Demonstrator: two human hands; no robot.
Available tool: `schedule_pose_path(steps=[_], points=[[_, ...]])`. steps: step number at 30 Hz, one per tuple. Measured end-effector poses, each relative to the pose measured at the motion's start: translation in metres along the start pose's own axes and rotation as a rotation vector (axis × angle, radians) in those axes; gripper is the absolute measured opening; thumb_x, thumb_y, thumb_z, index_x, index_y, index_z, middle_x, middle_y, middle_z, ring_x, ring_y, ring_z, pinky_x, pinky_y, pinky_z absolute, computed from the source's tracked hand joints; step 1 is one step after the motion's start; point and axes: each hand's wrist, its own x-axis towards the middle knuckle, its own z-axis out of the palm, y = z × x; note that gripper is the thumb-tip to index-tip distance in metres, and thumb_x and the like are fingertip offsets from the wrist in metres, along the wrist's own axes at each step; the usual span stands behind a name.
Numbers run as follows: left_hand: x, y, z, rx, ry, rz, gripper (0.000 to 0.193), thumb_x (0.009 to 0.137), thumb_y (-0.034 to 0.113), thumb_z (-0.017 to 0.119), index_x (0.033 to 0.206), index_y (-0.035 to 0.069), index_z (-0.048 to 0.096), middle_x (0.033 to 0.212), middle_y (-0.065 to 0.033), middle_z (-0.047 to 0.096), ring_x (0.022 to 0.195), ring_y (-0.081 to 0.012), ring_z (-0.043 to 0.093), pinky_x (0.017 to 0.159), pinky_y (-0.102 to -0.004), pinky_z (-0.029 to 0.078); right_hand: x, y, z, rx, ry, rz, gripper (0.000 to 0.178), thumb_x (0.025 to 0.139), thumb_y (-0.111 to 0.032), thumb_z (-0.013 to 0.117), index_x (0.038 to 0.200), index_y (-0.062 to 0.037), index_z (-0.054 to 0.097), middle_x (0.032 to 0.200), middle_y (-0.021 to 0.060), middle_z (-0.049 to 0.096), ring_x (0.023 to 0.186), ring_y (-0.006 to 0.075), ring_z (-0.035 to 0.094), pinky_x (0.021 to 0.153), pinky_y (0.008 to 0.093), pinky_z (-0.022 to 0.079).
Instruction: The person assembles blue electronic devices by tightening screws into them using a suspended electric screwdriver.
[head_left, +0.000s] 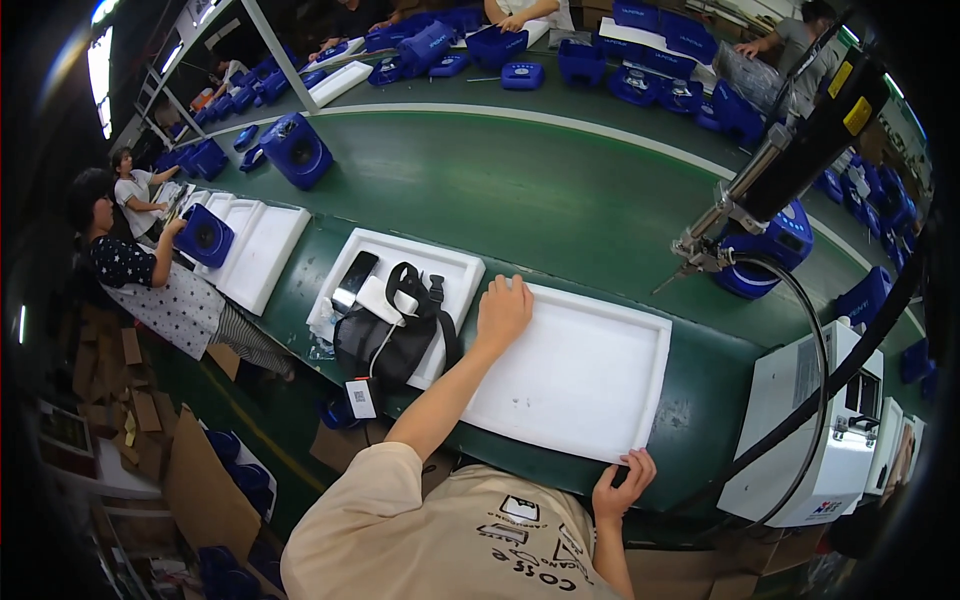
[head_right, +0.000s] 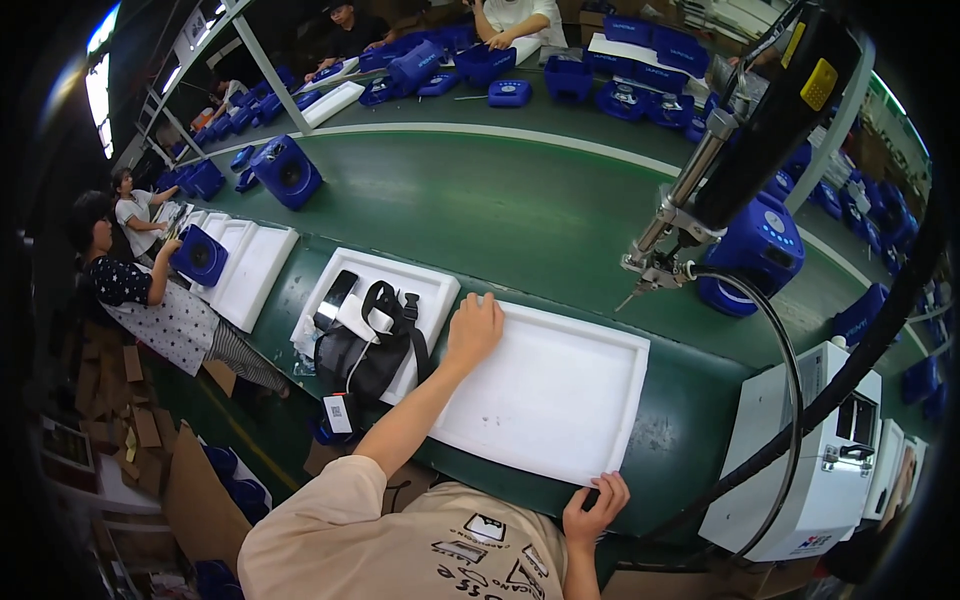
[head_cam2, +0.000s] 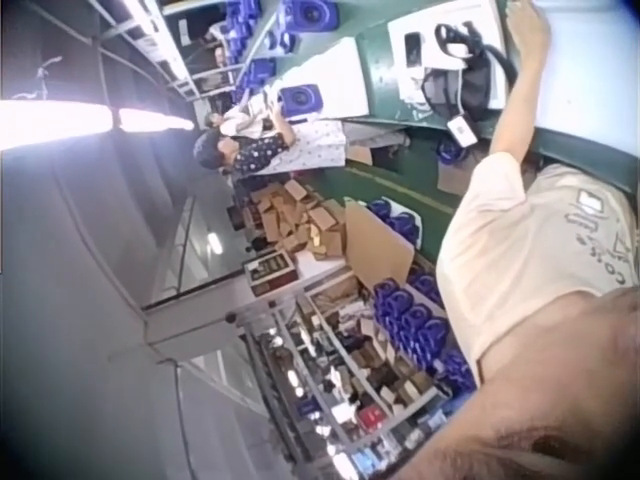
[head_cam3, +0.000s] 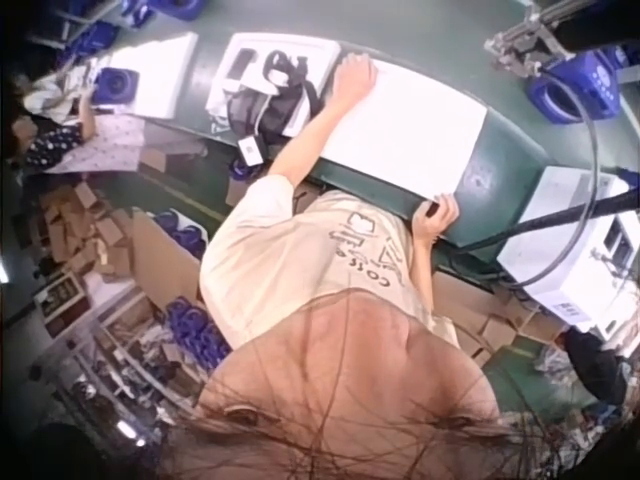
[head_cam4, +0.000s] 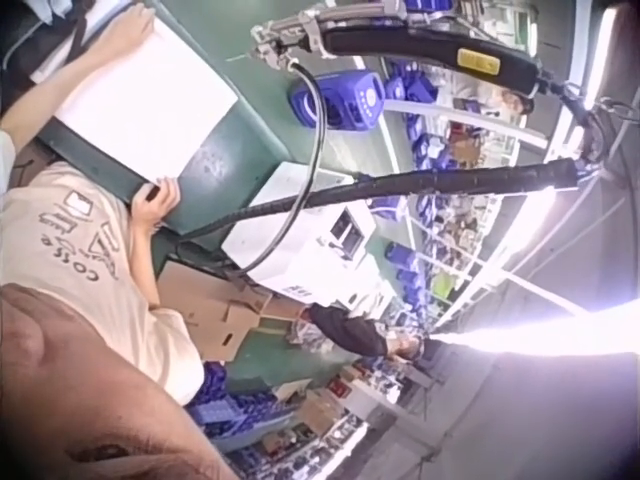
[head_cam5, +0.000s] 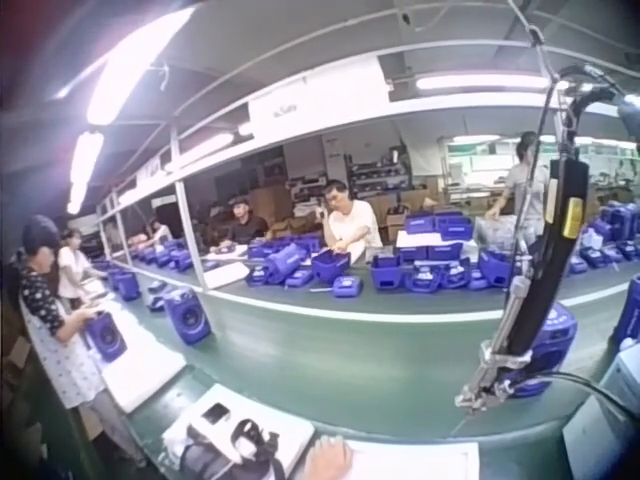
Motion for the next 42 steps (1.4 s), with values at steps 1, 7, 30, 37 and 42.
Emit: schedule_pose_path(steps=[1, 7, 30, 37, 42], points=[[0.000, -0.001, 0.000, -0.010, -0.002, -0.007, 0.021, 0.099, 0.024, 0.055, 0.097, 0.003, 0.060, 0.090, -0.0183, 0.059, 0.084, -0.0348, 0.064, 0.069, -0.0459, 0.054, 0.000, 0.000, -0.001, -0.053, -0.006, -0.013, 0.028, 0.079, 0.008, 0.061, 0.106, 0.0014, 0.059, 0.117, 0.0176, 0.057, 0.119, 0.0412, 0.054, 0.105, 0.0509, 0.042], [0.001, 0.004, -0.004, -0.046, 0.014, 0.034, 0.019, 0.098, 0.021, 0.057, 0.095, 0.002, 0.060, 0.090, -0.0200, 0.059, 0.082, -0.0369, 0.064, 0.067, -0.0464, 0.056, 0.042, -0.078, -0.004, 0.325, -0.065, 0.012, 0.030, 0.077, 0.002, 0.069, 0.106, 0.0003, 0.063, 0.111, 0.0187, 0.064, 0.107, 0.0377, 0.061, 0.099, 0.0482, 0.047], [0.000, 0.000, -0.002, -0.029, -0.009, 0.047, 0.023, 0.100, 0.025, 0.054, 0.100, 0.003, 0.062, 0.091, -0.0195, 0.060, 0.085, -0.0364, 0.066, 0.067, -0.0466, 0.056, 0.125, -0.340, -0.093, 1.878, -1.385, -0.784, 0.018, 0.097, -0.020, 0.066, 0.106, -0.0046, 0.068, 0.107, 0.0143, 0.064, 0.101, 0.0331, 0.062, 0.083, 0.0416, 0.051], [0.001, 0.000, -0.001, -0.076, -0.020, 0.075, 0.024, 0.099, 0.025, 0.055, 0.101, 0.003, 0.064, 0.093, -0.0207, 0.061, 0.083, -0.0386, 0.067, 0.065, -0.0482, 0.058, 0.131, -0.332, -0.089, 2.015, -1.524, -0.898, 0.023, 0.100, -0.023, 0.063, 0.110, -0.0027, 0.067, 0.109, 0.0167, 0.064, 0.107, 0.0333, 0.062, 0.087, 0.0409, 0.051], [-0.002, -0.001, 0.003, -0.063, -0.024, 0.030, 0.025, 0.099, 0.027, 0.055, 0.101, 0.004, 0.065, 0.095, -0.0210, 0.063, 0.083, -0.0391, 0.067, 0.066, -0.0493, 0.058, 0.138, -0.327, -0.085, 2.048, -1.856, -0.618, 0.031, 0.105, -0.027, 0.060, 0.118, 0.0002, 0.066, 0.115, 0.0203, 0.064, 0.114, 0.0354, 0.060, 0.093, 0.0422, 0.049]])
